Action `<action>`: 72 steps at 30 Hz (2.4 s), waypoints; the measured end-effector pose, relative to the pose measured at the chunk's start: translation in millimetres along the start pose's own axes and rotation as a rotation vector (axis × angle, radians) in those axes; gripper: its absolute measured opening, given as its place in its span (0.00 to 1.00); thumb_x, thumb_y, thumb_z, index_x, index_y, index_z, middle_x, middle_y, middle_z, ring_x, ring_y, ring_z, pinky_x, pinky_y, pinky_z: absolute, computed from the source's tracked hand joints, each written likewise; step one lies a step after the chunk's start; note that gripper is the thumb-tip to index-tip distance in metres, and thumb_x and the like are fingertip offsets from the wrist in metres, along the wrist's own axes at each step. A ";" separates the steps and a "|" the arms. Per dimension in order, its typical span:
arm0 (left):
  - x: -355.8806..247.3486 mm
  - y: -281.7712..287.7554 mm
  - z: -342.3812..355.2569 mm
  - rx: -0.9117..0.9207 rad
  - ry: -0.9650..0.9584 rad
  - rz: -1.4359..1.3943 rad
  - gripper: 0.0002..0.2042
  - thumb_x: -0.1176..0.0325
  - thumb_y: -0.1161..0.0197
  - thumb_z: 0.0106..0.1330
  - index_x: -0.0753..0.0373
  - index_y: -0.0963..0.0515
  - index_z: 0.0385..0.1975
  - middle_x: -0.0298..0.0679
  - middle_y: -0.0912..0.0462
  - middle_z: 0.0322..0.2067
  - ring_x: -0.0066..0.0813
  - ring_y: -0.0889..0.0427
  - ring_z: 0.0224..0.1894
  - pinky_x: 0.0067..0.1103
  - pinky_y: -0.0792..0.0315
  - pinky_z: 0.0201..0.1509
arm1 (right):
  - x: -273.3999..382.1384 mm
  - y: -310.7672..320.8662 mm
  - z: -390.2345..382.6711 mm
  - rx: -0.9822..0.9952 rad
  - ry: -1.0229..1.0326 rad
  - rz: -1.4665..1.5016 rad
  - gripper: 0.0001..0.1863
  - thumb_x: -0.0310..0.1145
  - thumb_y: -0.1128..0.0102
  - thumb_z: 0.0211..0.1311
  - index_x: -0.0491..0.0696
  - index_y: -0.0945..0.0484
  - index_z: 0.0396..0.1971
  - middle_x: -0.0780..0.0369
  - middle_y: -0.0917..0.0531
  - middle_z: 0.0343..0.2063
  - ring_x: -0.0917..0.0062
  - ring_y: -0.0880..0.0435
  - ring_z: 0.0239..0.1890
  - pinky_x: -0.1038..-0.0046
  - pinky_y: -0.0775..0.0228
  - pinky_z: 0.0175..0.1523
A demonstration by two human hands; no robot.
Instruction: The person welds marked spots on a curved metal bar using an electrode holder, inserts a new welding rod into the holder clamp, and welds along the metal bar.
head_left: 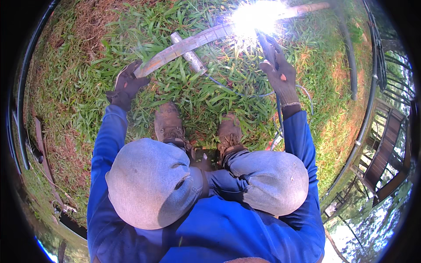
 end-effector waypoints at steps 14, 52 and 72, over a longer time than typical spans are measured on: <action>0.4 0.8 0.2 -0.004 0.002 -0.003 0.47 0.82 0.17 0.59 0.67 0.28 0.83 0.43 0.13 0.73 0.32 0.10 0.67 0.28 0.17 0.73 | -9.0 -9.3 4.3 0.035 -0.093 0.190 0.25 0.50 0.19 0.64 0.44 0.13 0.46 0.52 0.09 0.38 0.62 0.08 0.42 0.58 0.17 0.51; -0.4 0.3 -0.5 0.009 0.000 0.009 0.48 0.82 0.17 0.59 0.65 0.28 0.84 0.43 0.18 0.78 0.33 0.13 0.71 0.28 0.19 0.76 | -7.2 -11.1 9.3 0.066 -0.126 0.105 0.25 0.50 0.20 0.61 0.42 0.13 0.43 0.51 0.08 0.37 0.63 0.08 0.41 0.59 0.17 0.50; 5.1 1.0 2.1 0.013 0.007 0.009 0.49 0.79 0.15 0.57 0.68 0.28 0.83 0.45 0.18 0.78 0.34 0.14 0.71 0.29 0.20 0.77 | -13.9 -22.7 15.1 0.128 -0.206 0.071 0.29 0.50 0.21 0.70 0.45 0.10 0.61 0.51 0.04 0.45 0.65 0.06 0.46 0.63 0.17 0.56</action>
Point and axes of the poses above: each hand's wrist, its own z-axis towards the middle knuckle, its own y-axis out of the back of the hand, x = y × z, the point moved 9 cm from there along z, towards the middle knuckle
